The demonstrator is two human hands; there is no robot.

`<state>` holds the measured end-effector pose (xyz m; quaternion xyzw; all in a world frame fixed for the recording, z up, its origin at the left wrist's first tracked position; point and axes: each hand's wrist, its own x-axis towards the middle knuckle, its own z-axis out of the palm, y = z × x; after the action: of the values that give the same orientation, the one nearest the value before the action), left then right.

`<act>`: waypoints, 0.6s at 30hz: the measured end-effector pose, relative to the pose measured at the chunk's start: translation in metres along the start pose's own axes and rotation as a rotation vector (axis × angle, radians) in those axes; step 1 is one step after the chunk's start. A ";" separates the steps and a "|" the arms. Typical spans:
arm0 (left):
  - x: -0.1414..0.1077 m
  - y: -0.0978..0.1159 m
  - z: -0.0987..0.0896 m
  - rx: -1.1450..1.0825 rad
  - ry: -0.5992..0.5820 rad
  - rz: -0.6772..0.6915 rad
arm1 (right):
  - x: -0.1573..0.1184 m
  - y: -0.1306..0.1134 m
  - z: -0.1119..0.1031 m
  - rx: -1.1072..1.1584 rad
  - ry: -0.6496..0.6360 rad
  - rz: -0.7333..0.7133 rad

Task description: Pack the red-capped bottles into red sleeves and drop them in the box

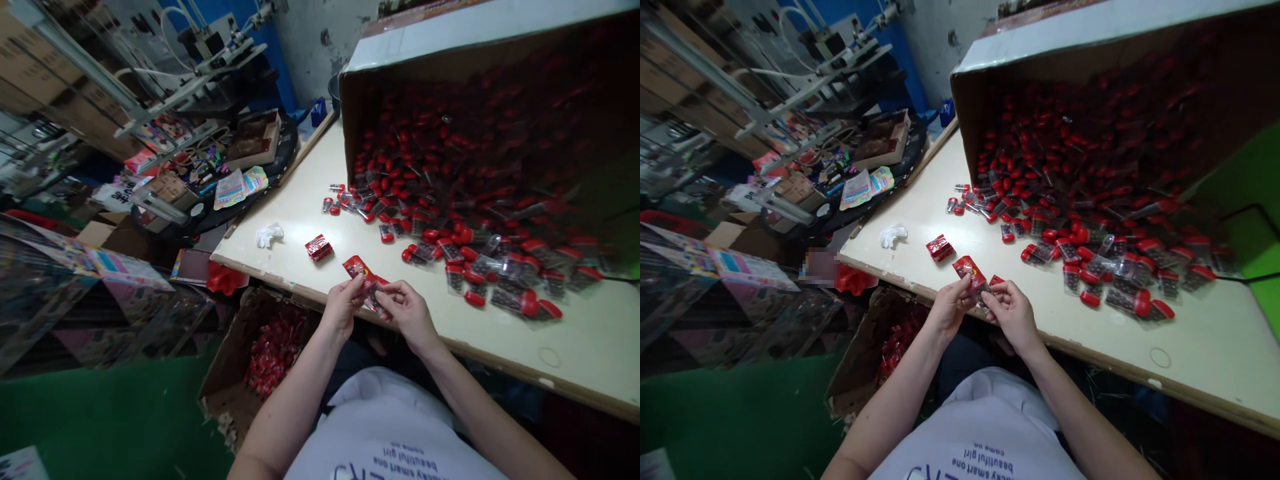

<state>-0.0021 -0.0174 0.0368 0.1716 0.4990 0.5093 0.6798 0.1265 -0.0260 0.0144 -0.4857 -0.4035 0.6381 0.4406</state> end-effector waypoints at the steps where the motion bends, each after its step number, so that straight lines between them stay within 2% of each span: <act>1: 0.000 0.000 0.001 -0.002 0.005 -0.005 | 0.000 0.000 -0.001 -0.011 0.002 -0.002; 12: 0.000 -0.003 0.008 -0.020 -0.054 -0.032 | -0.003 -0.008 -0.020 -0.135 -0.004 -0.072; 18: 0.000 0.000 0.012 -0.041 -0.019 -0.022 | -0.001 -0.007 -0.017 -0.120 0.013 -0.084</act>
<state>0.0085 -0.0139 0.0416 0.1568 0.4839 0.5102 0.6935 0.1439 -0.0231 0.0180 -0.4981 -0.4582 0.5904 0.4398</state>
